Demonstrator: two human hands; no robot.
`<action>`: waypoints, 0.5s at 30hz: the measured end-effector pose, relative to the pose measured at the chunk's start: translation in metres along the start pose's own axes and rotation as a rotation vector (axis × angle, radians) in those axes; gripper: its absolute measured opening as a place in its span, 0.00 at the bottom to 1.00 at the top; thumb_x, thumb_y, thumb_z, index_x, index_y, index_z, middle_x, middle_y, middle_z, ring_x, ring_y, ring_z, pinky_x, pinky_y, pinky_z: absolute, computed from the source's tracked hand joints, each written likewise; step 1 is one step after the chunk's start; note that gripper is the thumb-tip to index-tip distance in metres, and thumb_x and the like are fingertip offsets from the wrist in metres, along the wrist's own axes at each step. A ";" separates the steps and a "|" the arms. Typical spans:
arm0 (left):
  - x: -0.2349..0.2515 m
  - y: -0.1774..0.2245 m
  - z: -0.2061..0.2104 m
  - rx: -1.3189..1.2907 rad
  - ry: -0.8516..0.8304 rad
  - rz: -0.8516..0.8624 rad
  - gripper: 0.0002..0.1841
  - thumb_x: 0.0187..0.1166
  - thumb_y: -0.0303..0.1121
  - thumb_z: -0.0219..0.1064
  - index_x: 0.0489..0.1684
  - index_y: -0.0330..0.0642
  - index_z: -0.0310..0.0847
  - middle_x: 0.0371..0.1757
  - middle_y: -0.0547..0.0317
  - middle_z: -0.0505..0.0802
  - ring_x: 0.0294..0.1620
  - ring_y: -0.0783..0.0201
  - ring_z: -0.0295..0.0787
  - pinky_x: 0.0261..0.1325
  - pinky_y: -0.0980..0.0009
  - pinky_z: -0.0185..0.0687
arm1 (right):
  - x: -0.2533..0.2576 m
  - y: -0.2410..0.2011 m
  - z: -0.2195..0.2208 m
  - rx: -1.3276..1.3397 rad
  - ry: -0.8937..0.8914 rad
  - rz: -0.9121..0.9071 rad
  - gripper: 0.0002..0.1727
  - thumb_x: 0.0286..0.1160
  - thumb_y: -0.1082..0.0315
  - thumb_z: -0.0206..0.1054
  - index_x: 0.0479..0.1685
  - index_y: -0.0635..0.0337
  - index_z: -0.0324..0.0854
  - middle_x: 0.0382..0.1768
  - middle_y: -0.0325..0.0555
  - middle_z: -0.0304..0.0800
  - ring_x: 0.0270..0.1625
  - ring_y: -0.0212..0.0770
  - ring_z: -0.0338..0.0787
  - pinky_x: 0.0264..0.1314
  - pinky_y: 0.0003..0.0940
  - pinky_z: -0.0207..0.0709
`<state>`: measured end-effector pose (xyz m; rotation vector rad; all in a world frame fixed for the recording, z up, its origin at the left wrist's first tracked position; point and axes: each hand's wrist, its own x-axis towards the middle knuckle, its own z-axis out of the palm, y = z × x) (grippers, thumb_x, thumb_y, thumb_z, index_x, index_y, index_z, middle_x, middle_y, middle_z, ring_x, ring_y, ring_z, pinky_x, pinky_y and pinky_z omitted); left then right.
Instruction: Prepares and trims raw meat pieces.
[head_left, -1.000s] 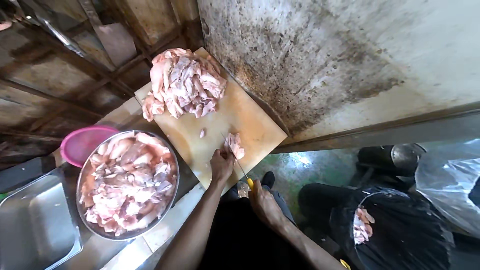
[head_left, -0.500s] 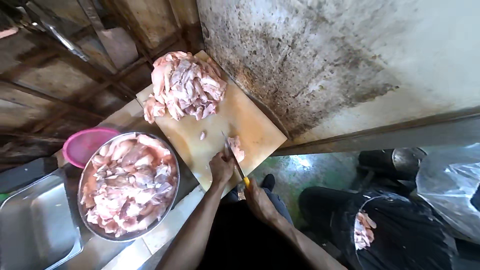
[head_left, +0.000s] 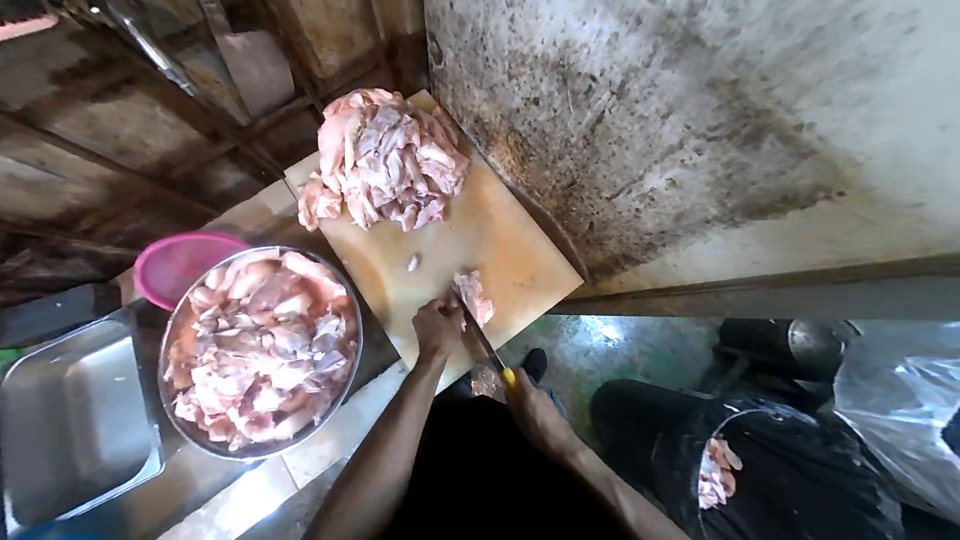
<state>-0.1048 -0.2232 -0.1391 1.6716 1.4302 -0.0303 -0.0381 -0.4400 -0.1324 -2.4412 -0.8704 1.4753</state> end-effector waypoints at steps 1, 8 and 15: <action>0.001 -0.002 -0.005 -0.015 -0.026 -0.008 0.15 0.78 0.40 0.72 0.48 0.36 0.90 0.44 0.41 0.94 0.48 0.43 0.92 0.54 0.39 0.85 | -0.010 0.015 -0.001 -0.012 -0.016 0.008 0.26 0.89 0.54 0.54 0.81 0.53 0.65 0.46 0.57 0.92 0.48 0.59 0.95 0.53 0.59 0.87; 0.000 -0.012 -0.034 0.234 -0.197 0.092 0.15 0.84 0.39 0.66 0.57 0.39 0.88 0.47 0.46 0.95 0.50 0.50 0.93 0.60 0.46 0.86 | -0.021 0.055 -0.010 0.093 0.042 -0.162 0.22 0.83 0.49 0.60 0.63 0.55 0.80 0.35 0.49 0.90 0.38 0.48 0.92 0.45 0.52 0.86; -0.016 -0.035 -0.033 0.226 0.026 0.130 0.14 0.84 0.34 0.63 0.62 0.41 0.86 0.56 0.48 0.92 0.54 0.52 0.92 0.61 0.50 0.88 | -0.032 0.039 -0.019 0.033 0.133 -0.145 0.25 0.85 0.44 0.56 0.64 0.54 0.80 0.32 0.47 0.89 0.35 0.48 0.92 0.41 0.51 0.86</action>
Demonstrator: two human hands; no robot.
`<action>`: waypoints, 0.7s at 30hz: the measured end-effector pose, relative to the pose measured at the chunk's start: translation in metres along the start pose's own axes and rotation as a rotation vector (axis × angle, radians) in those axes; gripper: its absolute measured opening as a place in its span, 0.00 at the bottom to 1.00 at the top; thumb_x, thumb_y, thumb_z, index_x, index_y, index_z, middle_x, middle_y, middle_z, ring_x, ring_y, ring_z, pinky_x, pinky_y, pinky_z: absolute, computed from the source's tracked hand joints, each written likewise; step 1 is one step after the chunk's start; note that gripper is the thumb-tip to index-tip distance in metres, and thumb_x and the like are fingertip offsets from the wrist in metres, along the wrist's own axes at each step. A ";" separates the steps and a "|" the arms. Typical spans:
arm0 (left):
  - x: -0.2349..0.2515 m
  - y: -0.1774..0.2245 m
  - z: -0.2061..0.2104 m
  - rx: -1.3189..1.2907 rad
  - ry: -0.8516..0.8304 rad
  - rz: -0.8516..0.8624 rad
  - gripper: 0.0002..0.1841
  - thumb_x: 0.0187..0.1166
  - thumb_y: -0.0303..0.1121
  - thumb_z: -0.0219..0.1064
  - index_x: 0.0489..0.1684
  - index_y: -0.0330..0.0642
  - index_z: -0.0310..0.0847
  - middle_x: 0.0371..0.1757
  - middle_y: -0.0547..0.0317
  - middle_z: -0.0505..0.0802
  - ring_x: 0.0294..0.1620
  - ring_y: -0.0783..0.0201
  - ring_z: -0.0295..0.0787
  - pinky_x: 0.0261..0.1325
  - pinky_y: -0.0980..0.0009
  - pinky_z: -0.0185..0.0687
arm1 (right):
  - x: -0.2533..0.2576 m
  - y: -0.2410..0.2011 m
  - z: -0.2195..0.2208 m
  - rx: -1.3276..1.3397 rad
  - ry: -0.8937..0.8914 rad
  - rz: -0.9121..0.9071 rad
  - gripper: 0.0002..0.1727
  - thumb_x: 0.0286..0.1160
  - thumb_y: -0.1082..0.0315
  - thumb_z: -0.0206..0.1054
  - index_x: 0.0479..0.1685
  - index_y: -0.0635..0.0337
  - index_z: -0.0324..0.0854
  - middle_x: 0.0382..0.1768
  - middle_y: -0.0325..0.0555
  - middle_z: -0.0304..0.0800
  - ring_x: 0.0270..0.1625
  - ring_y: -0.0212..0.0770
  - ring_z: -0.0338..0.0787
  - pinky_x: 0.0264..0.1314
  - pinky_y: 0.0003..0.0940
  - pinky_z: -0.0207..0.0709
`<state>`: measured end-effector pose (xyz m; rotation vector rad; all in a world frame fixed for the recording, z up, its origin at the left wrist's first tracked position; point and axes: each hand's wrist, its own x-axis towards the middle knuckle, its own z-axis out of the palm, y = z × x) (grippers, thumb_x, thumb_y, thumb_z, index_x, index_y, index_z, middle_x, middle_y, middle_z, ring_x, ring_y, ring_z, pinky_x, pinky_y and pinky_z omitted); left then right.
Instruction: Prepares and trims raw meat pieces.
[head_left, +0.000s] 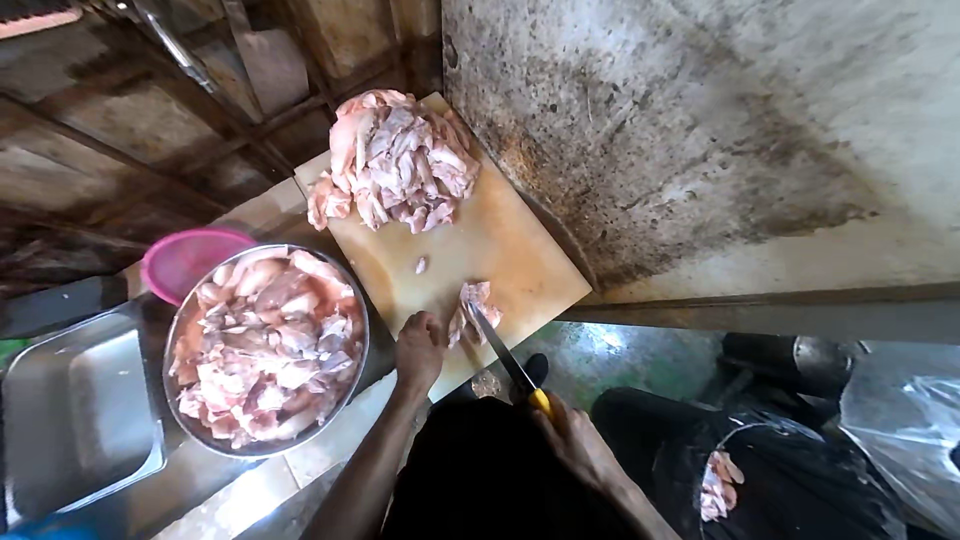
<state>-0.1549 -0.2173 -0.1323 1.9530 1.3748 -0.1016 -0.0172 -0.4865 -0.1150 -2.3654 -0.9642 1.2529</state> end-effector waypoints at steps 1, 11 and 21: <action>0.000 -0.001 0.005 -0.028 0.027 0.022 0.14 0.83 0.36 0.65 0.61 0.40 0.85 0.55 0.49 0.92 0.52 0.53 0.92 0.60 0.52 0.89 | 0.002 -0.007 -0.001 -0.038 0.010 -0.001 0.25 0.86 0.44 0.54 0.63 0.55 0.79 0.32 0.47 0.89 0.35 0.49 0.92 0.41 0.51 0.86; 0.014 0.022 0.039 -0.023 0.167 0.143 0.14 0.80 0.36 0.70 0.58 0.40 0.86 0.55 0.48 0.90 0.48 0.51 0.93 0.53 0.51 0.92 | 0.040 -0.085 0.002 -0.241 -0.102 0.183 0.25 0.91 0.51 0.51 0.77 0.57 0.67 0.48 0.57 0.91 0.51 0.59 0.94 0.55 0.56 0.87; 0.024 0.017 0.035 0.008 0.115 0.227 0.11 0.81 0.32 0.67 0.53 0.35 0.88 0.50 0.45 0.93 0.49 0.49 0.94 0.56 0.51 0.91 | 0.102 -0.120 0.011 -0.141 -0.062 0.101 0.21 0.91 0.57 0.55 0.71 0.61 0.69 0.45 0.59 0.90 0.49 0.59 0.94 0.53 0.56 0.87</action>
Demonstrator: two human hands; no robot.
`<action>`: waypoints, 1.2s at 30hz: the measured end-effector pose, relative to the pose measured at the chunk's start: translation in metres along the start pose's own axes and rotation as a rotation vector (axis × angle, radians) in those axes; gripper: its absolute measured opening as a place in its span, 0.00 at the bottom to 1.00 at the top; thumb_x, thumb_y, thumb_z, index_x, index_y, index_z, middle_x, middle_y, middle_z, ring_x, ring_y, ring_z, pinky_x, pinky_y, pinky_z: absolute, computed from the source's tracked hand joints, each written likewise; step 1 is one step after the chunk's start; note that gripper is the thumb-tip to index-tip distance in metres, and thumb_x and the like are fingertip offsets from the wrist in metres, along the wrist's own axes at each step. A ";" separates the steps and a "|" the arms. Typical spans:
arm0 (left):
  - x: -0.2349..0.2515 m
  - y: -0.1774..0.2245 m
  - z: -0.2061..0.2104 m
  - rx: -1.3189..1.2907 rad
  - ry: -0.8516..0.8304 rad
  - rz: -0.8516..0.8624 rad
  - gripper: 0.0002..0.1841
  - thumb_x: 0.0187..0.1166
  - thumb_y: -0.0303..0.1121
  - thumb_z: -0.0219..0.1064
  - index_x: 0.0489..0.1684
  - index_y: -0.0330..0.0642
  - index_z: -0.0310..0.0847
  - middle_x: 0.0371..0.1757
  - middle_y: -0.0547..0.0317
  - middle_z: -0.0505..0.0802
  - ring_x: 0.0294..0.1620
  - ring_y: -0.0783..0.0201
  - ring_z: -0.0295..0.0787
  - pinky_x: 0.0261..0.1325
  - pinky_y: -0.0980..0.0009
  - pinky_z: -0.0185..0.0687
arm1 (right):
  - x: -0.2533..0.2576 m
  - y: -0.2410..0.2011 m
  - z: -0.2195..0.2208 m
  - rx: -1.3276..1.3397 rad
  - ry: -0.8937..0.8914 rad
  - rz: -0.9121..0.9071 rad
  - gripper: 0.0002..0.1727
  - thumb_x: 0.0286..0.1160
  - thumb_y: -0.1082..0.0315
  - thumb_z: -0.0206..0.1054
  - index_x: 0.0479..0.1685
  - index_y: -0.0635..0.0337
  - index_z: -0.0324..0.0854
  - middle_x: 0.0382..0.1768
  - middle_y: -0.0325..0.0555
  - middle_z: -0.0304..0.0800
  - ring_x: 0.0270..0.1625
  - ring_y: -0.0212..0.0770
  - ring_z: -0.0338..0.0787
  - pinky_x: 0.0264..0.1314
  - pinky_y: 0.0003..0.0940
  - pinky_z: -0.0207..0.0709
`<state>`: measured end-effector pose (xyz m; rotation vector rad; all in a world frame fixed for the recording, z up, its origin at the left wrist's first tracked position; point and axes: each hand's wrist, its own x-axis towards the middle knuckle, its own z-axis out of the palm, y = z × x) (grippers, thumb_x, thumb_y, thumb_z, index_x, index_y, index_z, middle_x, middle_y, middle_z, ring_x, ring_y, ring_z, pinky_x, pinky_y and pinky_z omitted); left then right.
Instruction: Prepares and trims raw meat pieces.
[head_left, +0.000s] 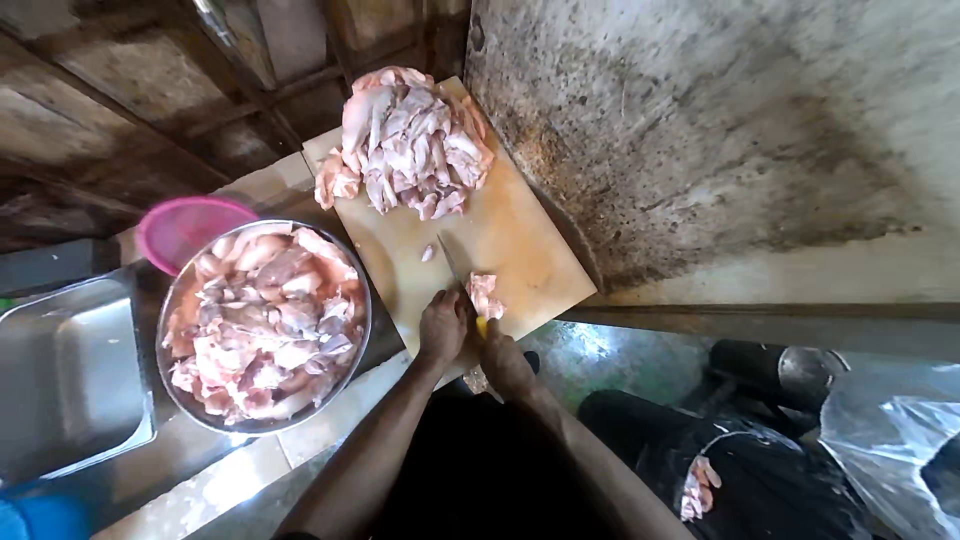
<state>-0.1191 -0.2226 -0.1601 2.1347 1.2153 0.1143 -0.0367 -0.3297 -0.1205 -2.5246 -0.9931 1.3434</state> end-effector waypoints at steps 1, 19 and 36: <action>-0.002 0.000 -0.002 0.003 -0.002 -0.002 0.11 0.82 0.33 0.67 0.53 0.35 0.87 0.50 0.45 0.92 0.49 0.50 0.94 0.55 0.51 0.91 | 0.002 0.005 0.002 0.036 0.002 -0.016 0.21 0.91 0.55 0.55 0.70 0.61 0.69 0.43 0.59 0.90 0.47 0.58 0.94 0.52 0.56 0.87; -0.006 -0.014 -0.010 -0.184 -0.048 -0.012 0.11 0.79 0.29 0.72 0.55 0.36 0.86 0.48 0.50 0.94 0.42 0.59 0.93 0.52 0.56 0.92 | -0.041 0.076 0.012 0.167 0.038 -0.032 0.24 0.89 0.48 0.53 0.70 0.56 0.75 0.41 0.53 0.91 0.46 0.54 0.94 0.53 0.54 0.86; -0.022 -0.006 0.012 -0.237 0.119 0.052 0.07 0.76 0.28 0.74 0.47 0.39 0.88 0.46 0.51 0.89 0.40 0.62 0.91 0.46 0.63 0.93 | -0.070 0.063 0.029 0.143 0.053 -0.024 0.24 0.89 0.50 0.53 0.71 0.57 0.73 0.42 0.53 0.91 0.47 0.53 0.94 0.53 0.52 0.87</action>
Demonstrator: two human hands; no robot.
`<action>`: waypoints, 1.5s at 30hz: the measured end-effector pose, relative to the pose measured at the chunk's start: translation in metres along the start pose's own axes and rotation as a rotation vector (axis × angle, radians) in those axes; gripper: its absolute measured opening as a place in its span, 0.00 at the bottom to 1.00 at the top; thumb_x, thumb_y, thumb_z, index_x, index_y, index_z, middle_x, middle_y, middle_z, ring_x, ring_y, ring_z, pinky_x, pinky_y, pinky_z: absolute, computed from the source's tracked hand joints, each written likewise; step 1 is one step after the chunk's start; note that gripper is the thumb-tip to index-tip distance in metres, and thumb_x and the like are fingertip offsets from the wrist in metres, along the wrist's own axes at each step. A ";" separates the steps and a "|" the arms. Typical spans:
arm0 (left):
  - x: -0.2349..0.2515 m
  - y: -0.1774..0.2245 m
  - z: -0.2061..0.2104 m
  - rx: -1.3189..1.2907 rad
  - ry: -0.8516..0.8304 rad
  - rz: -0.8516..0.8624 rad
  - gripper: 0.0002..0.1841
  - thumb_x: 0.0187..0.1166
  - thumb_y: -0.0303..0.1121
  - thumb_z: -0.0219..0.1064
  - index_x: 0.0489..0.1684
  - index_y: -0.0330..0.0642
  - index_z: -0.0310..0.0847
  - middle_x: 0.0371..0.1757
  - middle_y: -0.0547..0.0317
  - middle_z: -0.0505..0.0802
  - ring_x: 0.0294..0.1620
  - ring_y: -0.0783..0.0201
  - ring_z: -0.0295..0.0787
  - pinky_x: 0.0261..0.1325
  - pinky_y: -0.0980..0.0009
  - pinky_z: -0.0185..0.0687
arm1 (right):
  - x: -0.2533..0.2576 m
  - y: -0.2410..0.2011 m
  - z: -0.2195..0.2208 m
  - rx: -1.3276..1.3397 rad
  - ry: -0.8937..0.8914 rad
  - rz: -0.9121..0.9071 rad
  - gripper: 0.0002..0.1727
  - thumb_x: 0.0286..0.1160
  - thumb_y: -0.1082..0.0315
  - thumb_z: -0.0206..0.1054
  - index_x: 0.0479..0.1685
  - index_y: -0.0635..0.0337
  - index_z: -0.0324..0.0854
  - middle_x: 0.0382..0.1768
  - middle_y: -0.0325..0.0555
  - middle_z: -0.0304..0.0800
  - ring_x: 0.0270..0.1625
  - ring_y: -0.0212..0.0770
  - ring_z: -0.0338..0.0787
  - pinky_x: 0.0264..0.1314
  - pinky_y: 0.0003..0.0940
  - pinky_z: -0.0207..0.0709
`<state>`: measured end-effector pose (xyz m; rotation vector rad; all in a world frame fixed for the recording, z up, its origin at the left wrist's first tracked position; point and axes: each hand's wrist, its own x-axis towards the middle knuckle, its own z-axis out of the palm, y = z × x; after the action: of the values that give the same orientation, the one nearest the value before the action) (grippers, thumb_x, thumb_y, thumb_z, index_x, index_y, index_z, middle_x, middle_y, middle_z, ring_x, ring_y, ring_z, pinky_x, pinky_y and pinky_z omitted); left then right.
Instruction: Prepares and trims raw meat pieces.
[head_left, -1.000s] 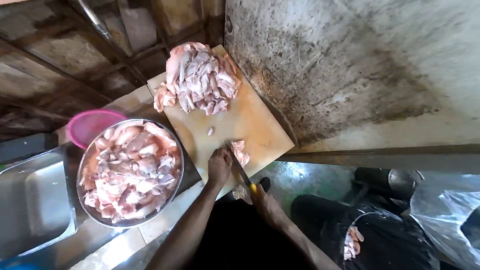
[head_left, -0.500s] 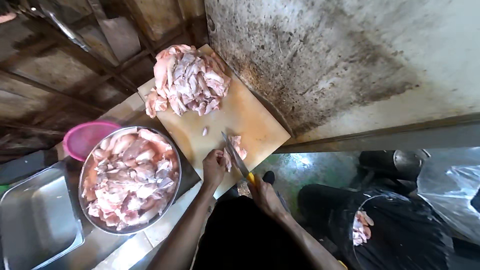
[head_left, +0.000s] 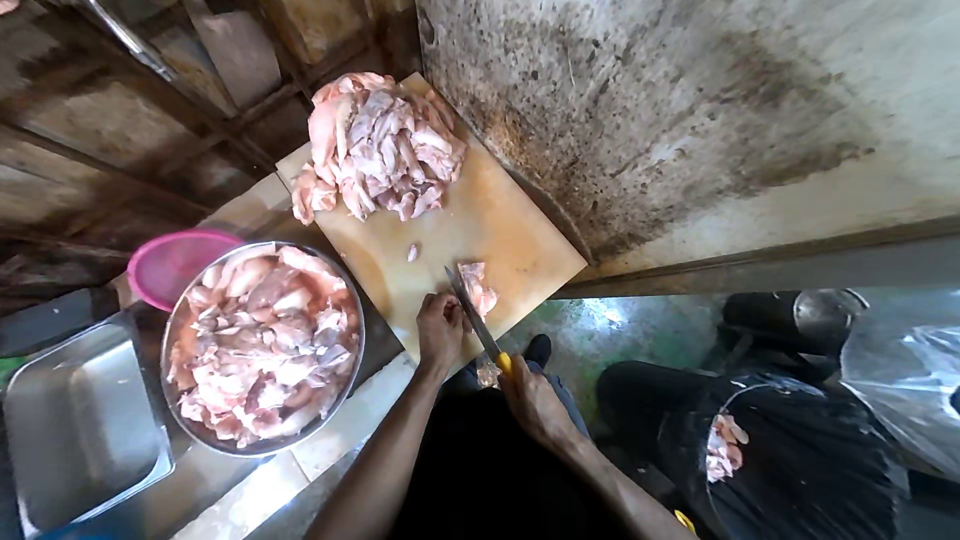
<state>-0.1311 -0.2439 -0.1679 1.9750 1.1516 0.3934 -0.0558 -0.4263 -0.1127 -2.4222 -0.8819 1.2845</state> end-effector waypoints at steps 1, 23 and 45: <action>0.000 -0.001 0.001 0.006 0.005 0.014 0.07 0.76 0.27 0.74 0.47 0.38 0.88 0.47 0.50 0.89 0.40 0.62 0.91 0.46 0.64 0.93 | -0.003 0.002 -0.001 -0.012 -0.013 0.014 0.25 0.89 0.49 0.53 0.72 0.57 0.73 0.44 0.54 0.91 0.48 0.54 0.94 0.54 0.53 0.86; 0.014 0.012 -0.003 0.228 -0.094 0.065 0.04 0.75 0.24 0.72 0.41 0.34 0.89 0.46 0.47 0.92 0.43 0.53 0.93 0.51 0.56 0.92 | 0.017 -0.033 -0.016 -0.130 -0.119 0.102 0.24 0.92 0.55 0.51 0.77 0.61 0.67 0.51 0.62 0.90 0.55 0.63 0.93 0.58 0.59 0.85; 0.005 -0.011 -0.004 0.129 0.025 0.093 0.04 0.73 0.27 0.76 0.39 0.39 0.90 0.43 0.54 0.91 0.37 0.65 0.91 0.45 0.65 0.93 | 0.011 0.078 -0.017 0.310 -0.278 -0.075 0.27 0.87 0.39 0.52 0.55 0.54 0.81 0.31 0.48 0.85 0.30 0.46 0.88 0.38 0.51 0.84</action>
<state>-0.1373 -0.2345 -0.1742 2.1468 1.1280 0.4019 -0.0066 -0.4800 -0.1478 -1.9883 -0.7648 1.6205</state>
